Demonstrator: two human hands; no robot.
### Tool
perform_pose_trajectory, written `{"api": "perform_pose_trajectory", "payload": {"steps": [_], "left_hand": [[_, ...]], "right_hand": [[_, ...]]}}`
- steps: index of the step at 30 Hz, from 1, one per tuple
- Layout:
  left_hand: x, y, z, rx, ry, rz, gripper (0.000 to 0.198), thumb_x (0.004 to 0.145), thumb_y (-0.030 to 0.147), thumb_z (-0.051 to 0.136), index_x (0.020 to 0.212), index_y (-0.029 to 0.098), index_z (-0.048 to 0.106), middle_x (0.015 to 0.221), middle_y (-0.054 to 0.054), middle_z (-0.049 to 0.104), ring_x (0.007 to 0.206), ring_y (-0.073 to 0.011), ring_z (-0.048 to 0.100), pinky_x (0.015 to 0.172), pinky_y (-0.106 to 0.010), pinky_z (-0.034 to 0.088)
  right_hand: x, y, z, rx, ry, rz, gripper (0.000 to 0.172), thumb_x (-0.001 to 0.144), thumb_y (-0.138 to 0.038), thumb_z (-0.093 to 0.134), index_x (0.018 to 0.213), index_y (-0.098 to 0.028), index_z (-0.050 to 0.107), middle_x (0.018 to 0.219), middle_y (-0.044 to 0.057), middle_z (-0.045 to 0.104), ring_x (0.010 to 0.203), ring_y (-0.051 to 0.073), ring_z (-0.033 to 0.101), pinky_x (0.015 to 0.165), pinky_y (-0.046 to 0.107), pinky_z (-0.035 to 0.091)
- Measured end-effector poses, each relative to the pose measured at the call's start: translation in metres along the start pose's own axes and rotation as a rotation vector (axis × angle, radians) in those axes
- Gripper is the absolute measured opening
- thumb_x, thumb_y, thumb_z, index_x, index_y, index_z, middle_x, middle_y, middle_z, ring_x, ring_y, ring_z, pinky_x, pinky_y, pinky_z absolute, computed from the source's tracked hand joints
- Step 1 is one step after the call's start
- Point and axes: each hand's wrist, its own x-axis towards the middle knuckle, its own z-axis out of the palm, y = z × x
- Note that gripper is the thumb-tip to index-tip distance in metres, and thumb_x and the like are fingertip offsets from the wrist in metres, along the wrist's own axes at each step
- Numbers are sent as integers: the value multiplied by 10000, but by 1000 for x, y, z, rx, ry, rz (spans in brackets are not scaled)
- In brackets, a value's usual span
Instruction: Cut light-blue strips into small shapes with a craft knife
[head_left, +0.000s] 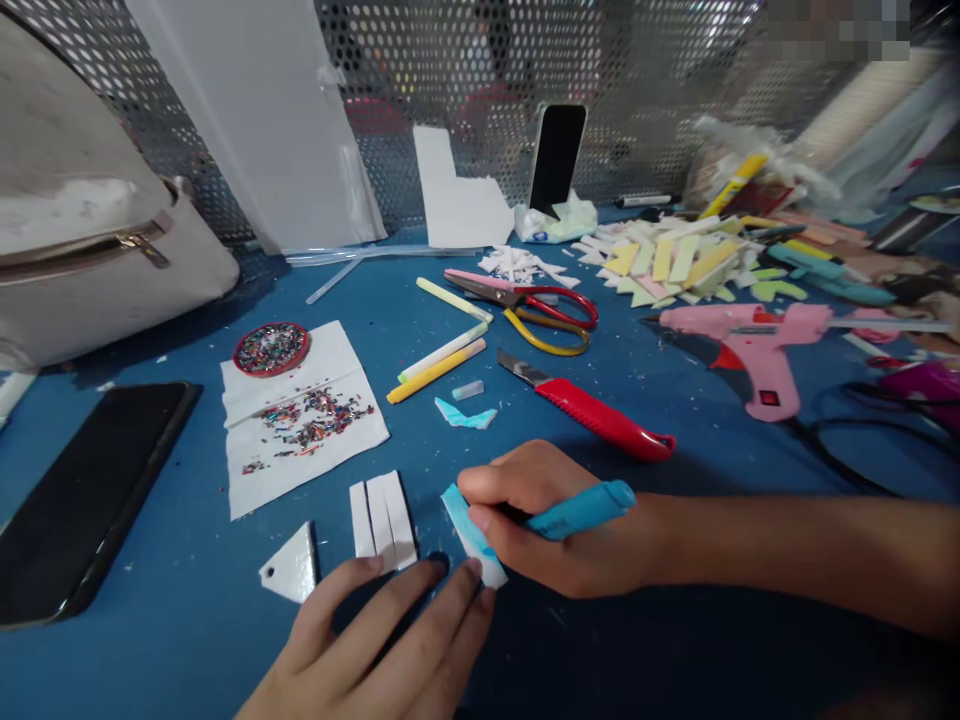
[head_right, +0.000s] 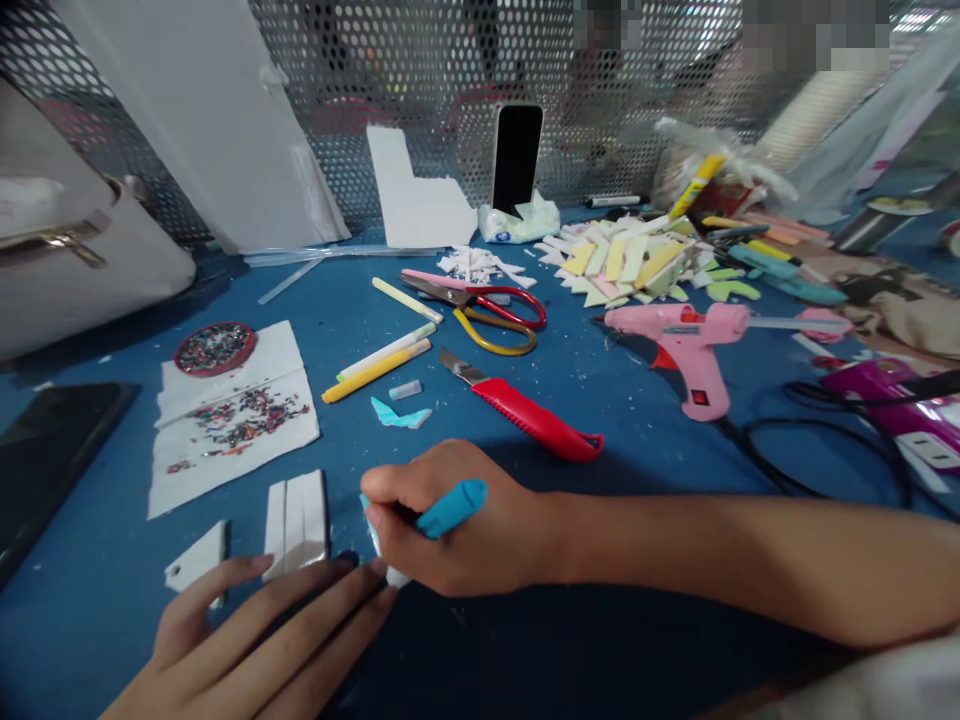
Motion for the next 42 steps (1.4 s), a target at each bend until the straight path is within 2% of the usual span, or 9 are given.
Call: {"api": "perform_pose_trajectory", "payload": {"steps": [3, 4, 8, 13, 20, 26, 32, 38, 42], "left_hand": [[0, -5, -4, 50, -69, 106, 337, 1001, 371, 448, 1288, 259, 586, 1287, 76, 627, 1159, -142, 507, 1213, -369, 52], [0, -7, -6, 45, -49, 51, 325, 1001, 358, 451, 1279, 266, 593, 1287, 80, 626, 1167, -144, 501, 1213, -378, 49], [2, -14, -12, 118, -132, 200, 419, 983, 448, 469, 1347, 249, 535, 1337, 50, 593, 1166, -157, 501, 1207, -400, 22], [6, -14, -12, 119, -128, 195, 404, 977, 429, 489, 1336, 253, 546, 1311, 51, 612, 1148, -155, 523, 1194, -385, 71], [7, -13, -13, 118, -94, 207, 384, 974, 445, 484, 1276, 241, 603, 1230, 48, 665, 1103, -151, 532, 1201, -383, 46], [2, -13, -11, 96, -112, 159, 392, 993, 430, 457, 1332, 257, 549, 1298, 59, 617, 1154, -146, 523, 1203, -383, 65], [4, -14, -14, 125, -139, 205, 415, 978, 458, 475, 1333, 256, 550, 1339, 46, 592, 1153, -159, 517, 1197, -389, 54], [2, -14, -15, 142, -155, 211, 442, 974, 450, 483, 1367, 249, 512, 1366, 48, 573, 1192, -163, 484, 1206, -399, 4], [2, -14, -15, 139, -150, 201, 444, 974, 467, 479, 1359, 250, 523, 1375, 41, 566, 1197, -161, 486, 1208, -395, 9]], "right_hand": [[-2, 1, -1, -5, -46, -17, 274, 903, -220, 433, 669, -190, 294, 573, -56, 311, 521, 86, 282, 534, 259, 216], [-2, 2, -1, 6, -60, -28, 282, 894, -207, 443, 659, -188, 287, 572, -58, 307, 519, 83, 275, 532, 258, 214], [-1, 3, -3, 108, -77, -45, 313, 913, -198, 437, 644, -183, 277, 594, -55, 317, 537, 81, 272, 521, 242, 218], [1, -1, -2, 74, 20, 28, 310, 943, -278, 412, 673, -190, 288, 595, -52, 317, 542, 90, 281, 517, 245, 207], [-3, 0, 1, -65, -43, -15, 255, 870, -197, 444, 660, -185, 302, 581, -58, 299, 541, 86, 276, 542, 256, 200], [-2, 4, -3, 127, -69, -57, 305, 876, -167, 463, 624, -176, 293, 594, -61, 296, 551, 79, 256, 530, 244, 216], [-2, 3, -4, 552, 185, 121, 300, 924, -409, 558, 769, -182, 440, 578, -70, 398, 504, 78, 354, 463, 208, 266], [0, 8, 0, 547, 210, 73, 236, 835, -287, 717, 898, -158, 530, 781, -22, 530, 649, 83, 493, 577, 200, 400], [-1, 6, -3, 486, 179, 17, 138, 935, -278, 570, 984, -153, 540, 842, -3, 514, 713, 96, 493, 637, 218, 405]]}}
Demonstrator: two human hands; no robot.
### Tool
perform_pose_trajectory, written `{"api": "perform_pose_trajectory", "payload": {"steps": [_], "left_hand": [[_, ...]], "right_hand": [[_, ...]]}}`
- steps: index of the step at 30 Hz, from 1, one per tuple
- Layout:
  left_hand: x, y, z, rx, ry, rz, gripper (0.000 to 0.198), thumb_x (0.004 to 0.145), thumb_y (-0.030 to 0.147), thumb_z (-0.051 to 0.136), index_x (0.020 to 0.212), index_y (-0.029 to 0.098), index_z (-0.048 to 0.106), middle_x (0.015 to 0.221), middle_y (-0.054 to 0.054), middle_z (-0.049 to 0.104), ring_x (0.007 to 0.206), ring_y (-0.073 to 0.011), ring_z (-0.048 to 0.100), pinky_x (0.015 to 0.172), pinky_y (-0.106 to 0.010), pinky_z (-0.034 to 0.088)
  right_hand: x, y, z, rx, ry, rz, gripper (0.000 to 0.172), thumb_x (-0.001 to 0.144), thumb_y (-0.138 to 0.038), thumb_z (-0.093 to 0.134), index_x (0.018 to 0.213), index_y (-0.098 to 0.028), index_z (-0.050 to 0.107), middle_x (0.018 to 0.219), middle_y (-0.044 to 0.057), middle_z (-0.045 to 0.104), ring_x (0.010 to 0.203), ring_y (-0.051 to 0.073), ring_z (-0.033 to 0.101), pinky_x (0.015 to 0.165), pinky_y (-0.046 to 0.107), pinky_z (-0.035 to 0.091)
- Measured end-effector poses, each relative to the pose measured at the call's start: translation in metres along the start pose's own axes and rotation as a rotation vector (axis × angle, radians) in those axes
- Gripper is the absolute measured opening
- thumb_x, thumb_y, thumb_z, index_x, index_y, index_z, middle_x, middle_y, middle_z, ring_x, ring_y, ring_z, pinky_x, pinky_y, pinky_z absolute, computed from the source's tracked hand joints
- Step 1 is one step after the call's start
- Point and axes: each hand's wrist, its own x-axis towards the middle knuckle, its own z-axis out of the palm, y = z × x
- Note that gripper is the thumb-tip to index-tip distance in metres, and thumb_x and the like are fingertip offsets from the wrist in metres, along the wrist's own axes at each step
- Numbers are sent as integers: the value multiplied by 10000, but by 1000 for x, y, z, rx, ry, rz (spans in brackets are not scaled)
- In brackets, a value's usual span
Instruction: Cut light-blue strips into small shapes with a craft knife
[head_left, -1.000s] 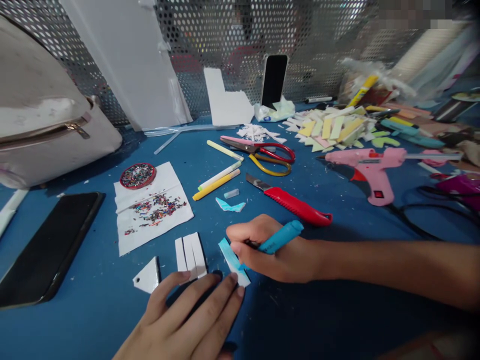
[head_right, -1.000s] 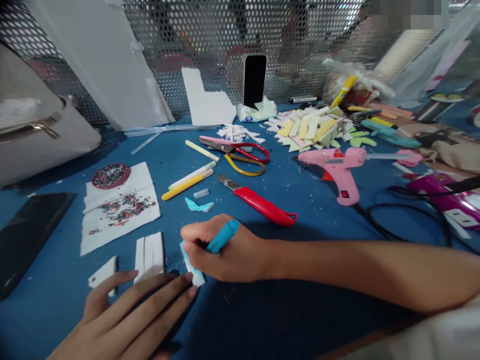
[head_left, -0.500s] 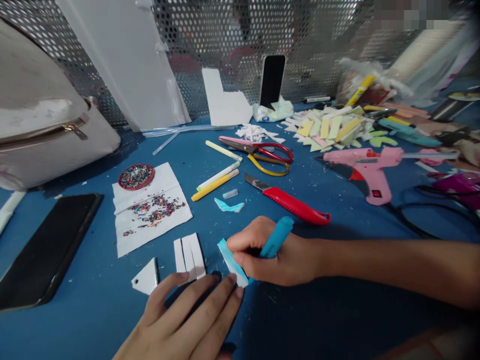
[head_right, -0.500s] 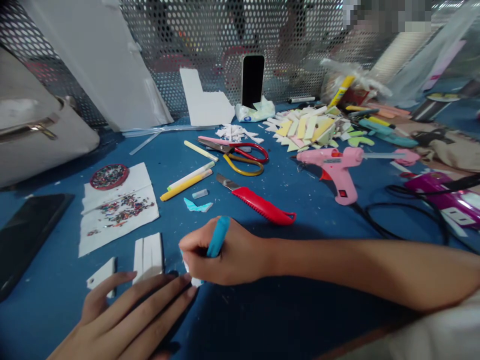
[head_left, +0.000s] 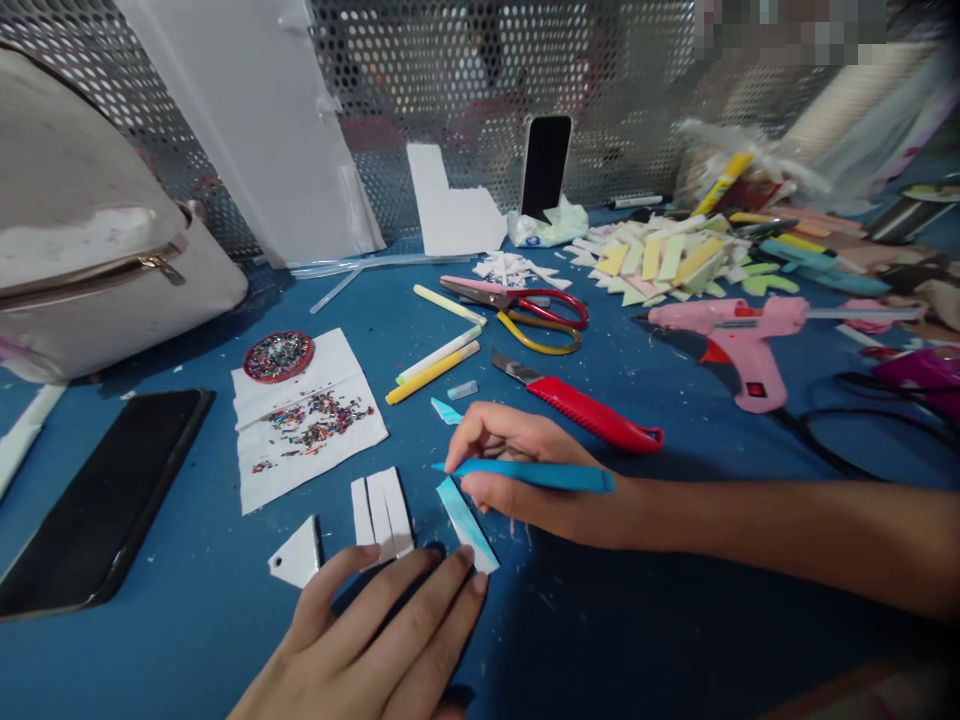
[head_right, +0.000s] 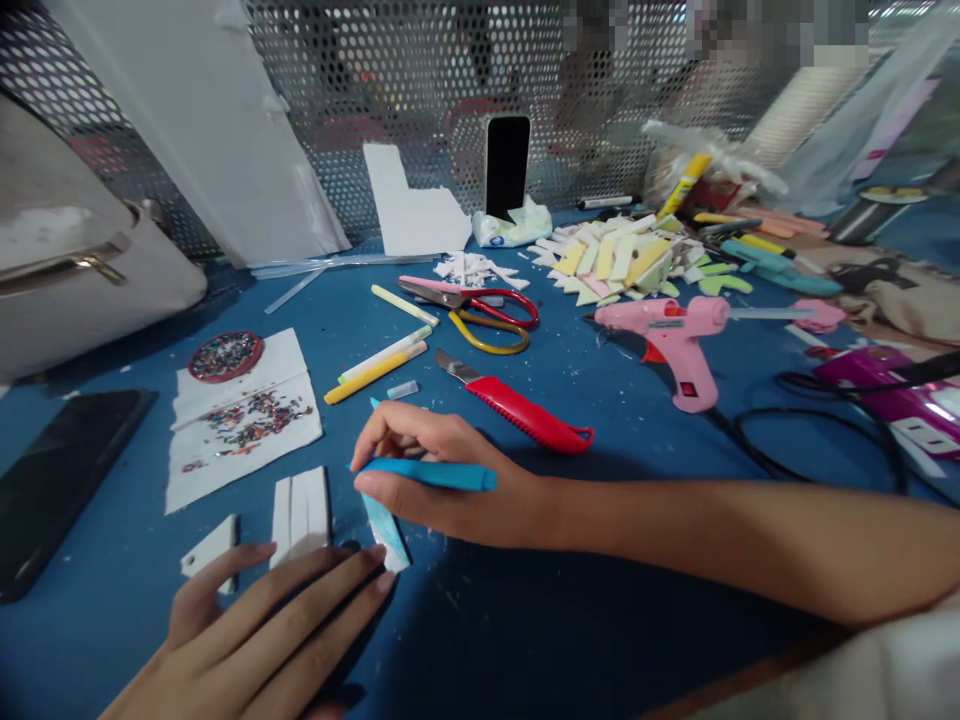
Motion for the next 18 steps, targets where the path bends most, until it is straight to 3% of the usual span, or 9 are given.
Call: {"api": "perform_pose_trajectory", "payload": {"steps": [7, 10, 11, 15, 18], "left_hand": [[3, 0, -1, 3, -9, 19, 438, 974, 450, 486, 1355, 239, 527, 1383, 54, 557, 1188, -165, 480, 1210, -404, -7], [3, 5, 2, -47, 14, -17, 392, 979, 427, 485, 1319, 246, 559, 1327, 89, 599, 1162, -139, 489, 1213, -360, -6], [3, 7, 4, -99, 71, -124, 380, 968, 451, 503, 1284, 257, 587, 1281, 103, 630, 1151, -133, 495, 1215, -356, 6], [2, 13, 10, -162, 124, -171, 370, 962, 473, 506, 1240, 256, 617, 1237, 106, 658, 1139, -124, 515, 1214, -328, 28], [2, 14, 12, -162, 130, -174, 352, 971, 445, 504, 1247, 255, 613, 1232, 104, 661, 1126, -127, 526, 1213, -342, 44]], "right_hand": [[-2, -6, -1, -111, -71, -26, 327, 994, -283, 390, 702, -153, 460, 690, -12, 474, 637, 100, 429, 594, 238, 342], [0, -5, 2, -172, -79, 1, 249, 959, -229, 432, 720, -162, 434, 669, -28, 472, 592, 86, 410, 549, 225, 320], [0, -5, 3, -191, -70, 25, 232, 943, -224, 458, 722, -167, 416, 647, -41, 446, 565, 79, 376, 518, 220, 293], [3, -3, 8, -263, -20, 45, 365, 936, -266, 493, 645, -185, 289, 570, -73, 284, 534, 70, 252, 472, 218, 213], [5, 1, 10, -297, 2, 8, 383, 951, -280, 487, 646, -180, 277, 581, -72, 281, 553, 69, 254, 489, 213, 222]]}}
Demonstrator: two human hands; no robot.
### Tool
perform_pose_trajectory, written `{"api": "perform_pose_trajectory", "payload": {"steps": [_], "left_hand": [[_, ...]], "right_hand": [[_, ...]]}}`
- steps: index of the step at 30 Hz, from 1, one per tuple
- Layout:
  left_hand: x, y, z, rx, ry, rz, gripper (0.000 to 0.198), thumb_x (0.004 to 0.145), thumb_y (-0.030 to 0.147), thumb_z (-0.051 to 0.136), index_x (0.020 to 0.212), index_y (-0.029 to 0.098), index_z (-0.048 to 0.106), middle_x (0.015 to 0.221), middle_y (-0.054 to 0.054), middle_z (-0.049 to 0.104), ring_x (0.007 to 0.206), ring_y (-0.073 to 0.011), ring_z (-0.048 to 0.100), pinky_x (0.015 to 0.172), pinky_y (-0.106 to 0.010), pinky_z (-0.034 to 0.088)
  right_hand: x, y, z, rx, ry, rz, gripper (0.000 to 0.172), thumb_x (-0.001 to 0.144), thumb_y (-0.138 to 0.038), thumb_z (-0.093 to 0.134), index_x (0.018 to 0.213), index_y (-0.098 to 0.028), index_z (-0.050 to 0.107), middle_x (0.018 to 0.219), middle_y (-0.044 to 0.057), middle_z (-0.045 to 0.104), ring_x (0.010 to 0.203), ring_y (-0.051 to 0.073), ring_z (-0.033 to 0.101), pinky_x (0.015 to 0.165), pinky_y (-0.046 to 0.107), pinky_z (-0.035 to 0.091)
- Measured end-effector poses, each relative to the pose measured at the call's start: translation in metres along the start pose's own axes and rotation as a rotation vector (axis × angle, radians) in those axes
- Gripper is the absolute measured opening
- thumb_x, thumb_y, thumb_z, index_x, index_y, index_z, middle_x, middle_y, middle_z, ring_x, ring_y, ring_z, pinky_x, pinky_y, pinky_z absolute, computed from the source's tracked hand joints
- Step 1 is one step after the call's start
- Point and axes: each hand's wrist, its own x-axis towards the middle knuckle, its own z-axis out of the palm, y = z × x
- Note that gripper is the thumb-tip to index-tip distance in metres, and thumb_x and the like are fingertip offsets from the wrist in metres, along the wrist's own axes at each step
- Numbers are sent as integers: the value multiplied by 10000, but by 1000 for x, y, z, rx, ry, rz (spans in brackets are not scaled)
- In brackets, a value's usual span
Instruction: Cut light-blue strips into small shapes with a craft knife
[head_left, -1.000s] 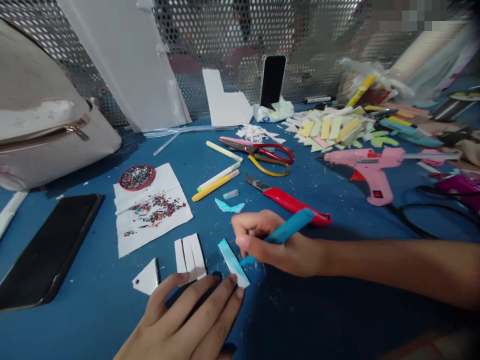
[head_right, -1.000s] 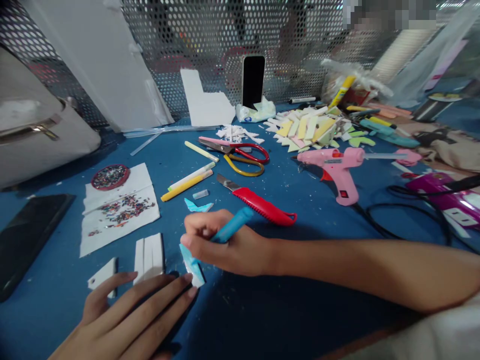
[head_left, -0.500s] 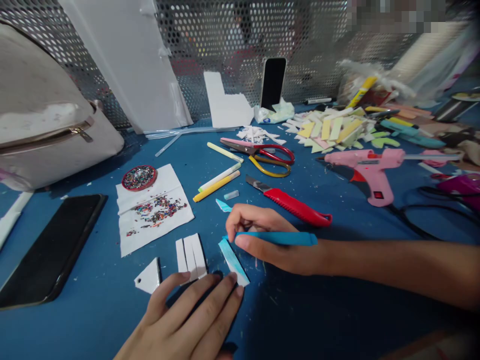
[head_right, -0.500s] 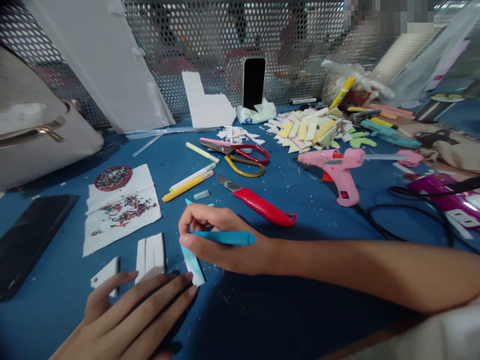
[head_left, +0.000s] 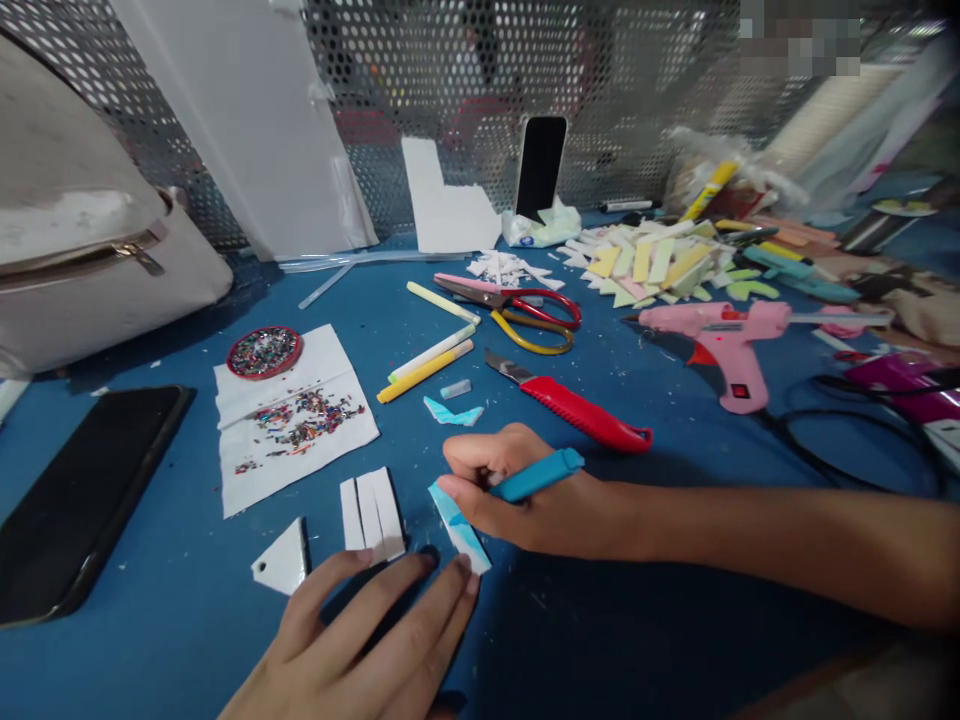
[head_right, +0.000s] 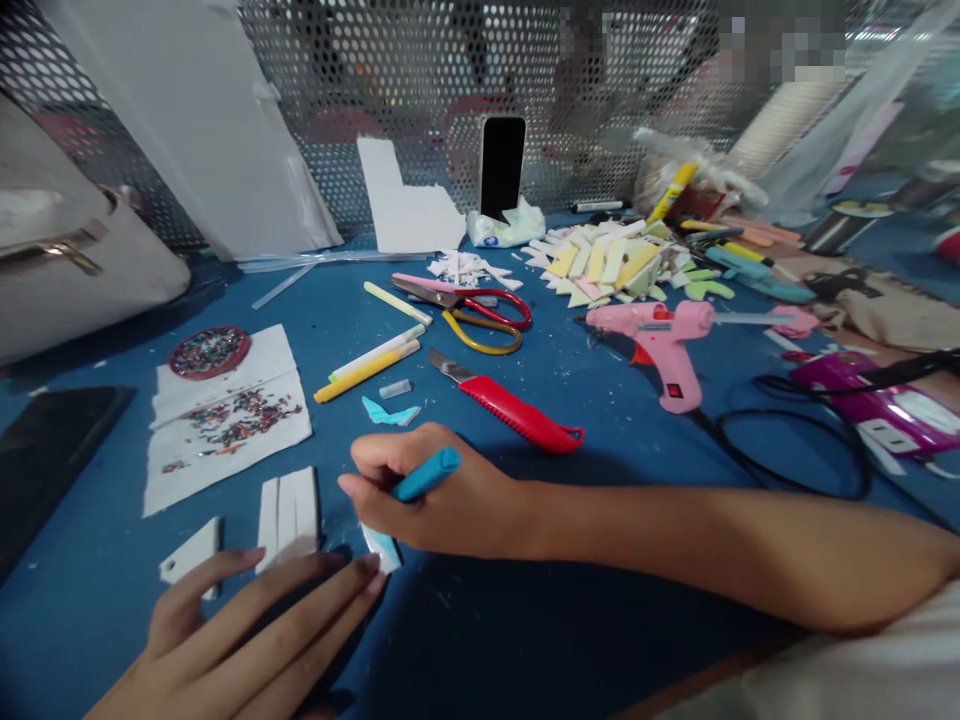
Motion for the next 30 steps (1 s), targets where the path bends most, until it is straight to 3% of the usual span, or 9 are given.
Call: {"api": "perform_pose_trajectory", "payload": {"steps": [5, 20, 25, 30], "left_hand": [[-1, -1, -1, 0, 4, 8, 360, 974, 439, 498, 1263, 250, 601, 1242, 100, 656, 1142, -122, 516, 1213, -333, 44], [1, -2, -3, 24, 9, 26, 405, 957, 471, 516, 1289, 248, 580, 1270, 106, 640, 1149, -121, 509, 1217, -343, 44], [0, -4, -1, 18, 8, 34, 401, 957, 489, 507, 1267, 252, 599, 1244, 110, 655, 1127, -120, 516, 1217, -334, 43], [-2, -3, -1, 27, 9, 32, 409, 958, 493, 502, 1271, 245, 596, 1237, 103, 659, 1132, -119, 515, 1217, -339, 49]], "right_hand": [[0, 5, 2, -49, -7, -17, 335, 960, -281, 475, 690, -183, 304, 613, -70, 334, 562, 68, 289, 506, 213, 237], [3, -2, -6, -21, -151, -17, 365, 923, -207, 453, 621, -181, 249, 591, -65, 265, 540, 67, 243, 492, 229, 204], [1, -3, -5, -11, -99, 4, 336, 955, -262, 443, 671, -187, 281, 632, -62, 286, 580, 78, 265, 518, 233, 224], [0, -3, -4, -57, -152, -13, 334, 935, -232, 463, 662, -183, 278, 606, -65, 284, 552, 74, 238, 496, 232, 201]]}}
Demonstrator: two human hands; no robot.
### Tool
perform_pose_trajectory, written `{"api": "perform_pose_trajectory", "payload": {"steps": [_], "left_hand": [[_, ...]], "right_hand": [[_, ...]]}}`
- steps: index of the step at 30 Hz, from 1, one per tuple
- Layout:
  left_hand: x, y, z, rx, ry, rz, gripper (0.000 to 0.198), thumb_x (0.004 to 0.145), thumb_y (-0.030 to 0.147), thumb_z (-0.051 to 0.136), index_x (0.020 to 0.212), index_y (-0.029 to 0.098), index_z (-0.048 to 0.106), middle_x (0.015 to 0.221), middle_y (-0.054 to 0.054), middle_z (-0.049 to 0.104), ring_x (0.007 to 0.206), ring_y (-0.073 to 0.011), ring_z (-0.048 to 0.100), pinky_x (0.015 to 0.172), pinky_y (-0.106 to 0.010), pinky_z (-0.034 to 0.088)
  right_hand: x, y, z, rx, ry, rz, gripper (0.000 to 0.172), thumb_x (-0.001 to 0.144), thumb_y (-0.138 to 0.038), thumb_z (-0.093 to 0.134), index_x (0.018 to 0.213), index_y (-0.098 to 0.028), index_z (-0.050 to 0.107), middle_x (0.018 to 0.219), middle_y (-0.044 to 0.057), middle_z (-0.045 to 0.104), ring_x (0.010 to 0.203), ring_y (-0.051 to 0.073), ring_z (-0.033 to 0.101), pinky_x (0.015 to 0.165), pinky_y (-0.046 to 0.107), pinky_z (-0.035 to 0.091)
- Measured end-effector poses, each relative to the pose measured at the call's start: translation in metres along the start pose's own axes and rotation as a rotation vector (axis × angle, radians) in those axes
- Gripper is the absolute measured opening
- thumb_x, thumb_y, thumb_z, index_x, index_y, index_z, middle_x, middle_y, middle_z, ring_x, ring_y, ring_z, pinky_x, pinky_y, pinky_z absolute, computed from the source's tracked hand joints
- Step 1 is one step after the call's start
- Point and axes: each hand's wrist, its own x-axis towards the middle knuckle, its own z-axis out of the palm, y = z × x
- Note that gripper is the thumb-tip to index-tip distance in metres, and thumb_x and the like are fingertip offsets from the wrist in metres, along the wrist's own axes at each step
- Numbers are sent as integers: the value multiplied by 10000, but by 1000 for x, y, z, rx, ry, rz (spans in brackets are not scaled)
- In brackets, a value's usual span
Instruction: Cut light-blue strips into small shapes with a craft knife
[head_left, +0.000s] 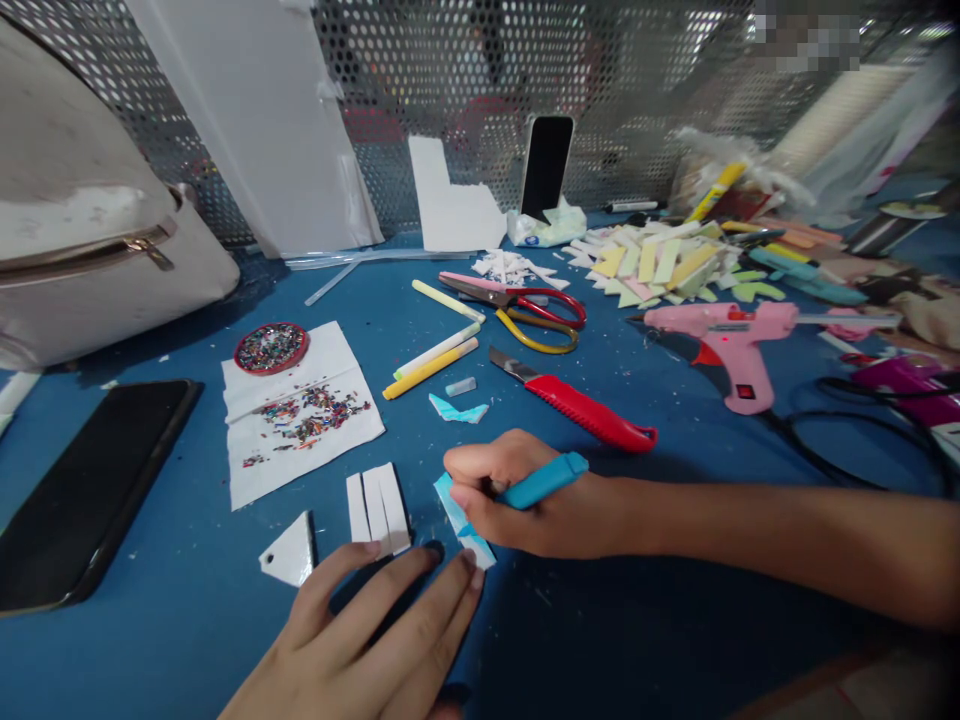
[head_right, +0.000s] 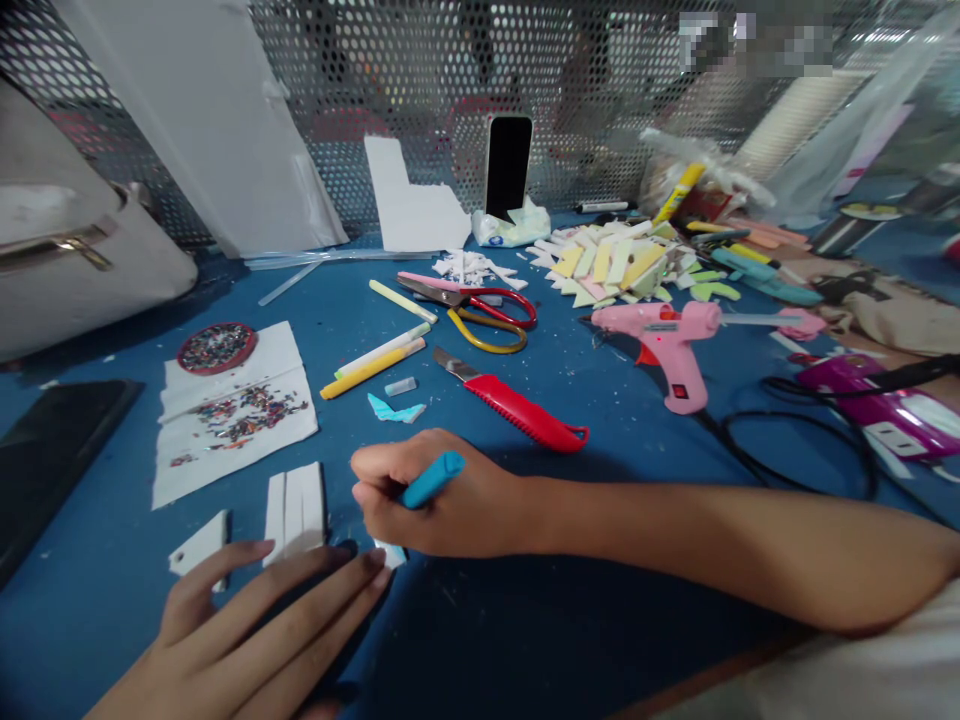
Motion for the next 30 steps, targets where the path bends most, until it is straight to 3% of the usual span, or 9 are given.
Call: {"api": "perform_pose_trajectory", "payload": {"steps": [6, 10, 13, 16, 17, 19, 21, 25, 30], "left_hand": [[1, 2, -1, 8, -2, 1, 434, 945, 517, 513, 1284, 256, 586, 1260, 86, 647, 1163, -128, 499, 1214, -349, 43], [1, 3, 1, -8, 0, -25, 414, 944, 497, 528, 1273, 256, 598, 1178, 66, 683, 1127, -120, 521, 1206, -333, 61], [1, 2, 2, -28, 14, -44, 404, 943, 499, 528, 1256, 258, 613, 1118, 47, 700, 1105, -122, 536, 1201, -338, 77], [2, -1, -2, 2, 22, -8, 380, 965, 486, 490, 1233, 257, 632, 1071, 39, 710, 1075, -121, 544, 1200, -336, 73], [2, -2, -3, 32, -34, 67, 372, 971, 451, 497, 1262, 249, 611, 1085, 39, 709, 1069, -117, 545, 1198, -320, 68], [1, -3, -6, 2, 23, -14, 374, 972, 479, 479, 1234, 259, 631, 1061, 44, 710, 1068, -121, 535, 1200, -333, 67], [1, -2, -6, 23, -47, 4, 382, 975, 458, 486, 1288, 263, 587, 1106, 51, 697, 1090, -116, 525, 1202, -332, 54], [0, 0, -3, -19, 0, -33, 390, 962, 489, 498, 1262, 265, 609, 1085, 45, 699, 1072, -121, 534, 1199, -335, 71], [1, 1, 0, -27, 13, -29, 407, 950, 503, 514, 1264, 262, 608, 1086, 43, 700, 1062, -116, 537, 1197, -325, 74]], "right_hand": [[1, 2, 0, 176, 26, -4, 355, 924, -224, 505, 640, -178, 298, 603, -67, 299, 547, 64, 272, 493, 208, 234], [0, 5, 0, 314, 65, 62, 194, 877, -264, 640, 840, -167, 475, 661, -62, 464, 561, 65, 401, 511, 178, 314], [-2, 7, -1, 387, 14, 113, 306, 814, -308, 741, 967, -167, 516, 741, -39, 542, 604, 76, 490, 536, 171, 370], [-2, 6, -2, 436, 12, 102, 313, 827, -335, 736, 998, -161, 541, 770, -26, 558, 649, 90, 538, 566, 178, 404], [-1, 5, -2, 426, 26, 84, 308, 830, -335, 735, 1002, -158, 551, 771, -27, 549, 656, 88, 531, 566, 176, 397], [-1, 4, -3, 376, 58, 34, 278, 843, -335, 721, 986, -153, 567, 749, -39, 506, 632, 75, 474, 541, 174, 351], [0, 2, -4, 325, 65, -26, 234, 905, -362, 640, 868, -141, 575, 704, -40, 474, 613, 75, 431, 544, 193, 328], [-2, 2, -4, 309, 8, -69, 516, 1020, -436, 383, 612, -140, 493, 635, 2, 507, 609, 98, 468, 591, 236, 365], [-2, 1, -2, 331, 48, 65, 320, 988, -410, 454, 811, -148, 502, 665, -27, 496, 547, 80, 451, 512, 212, 340]]}}
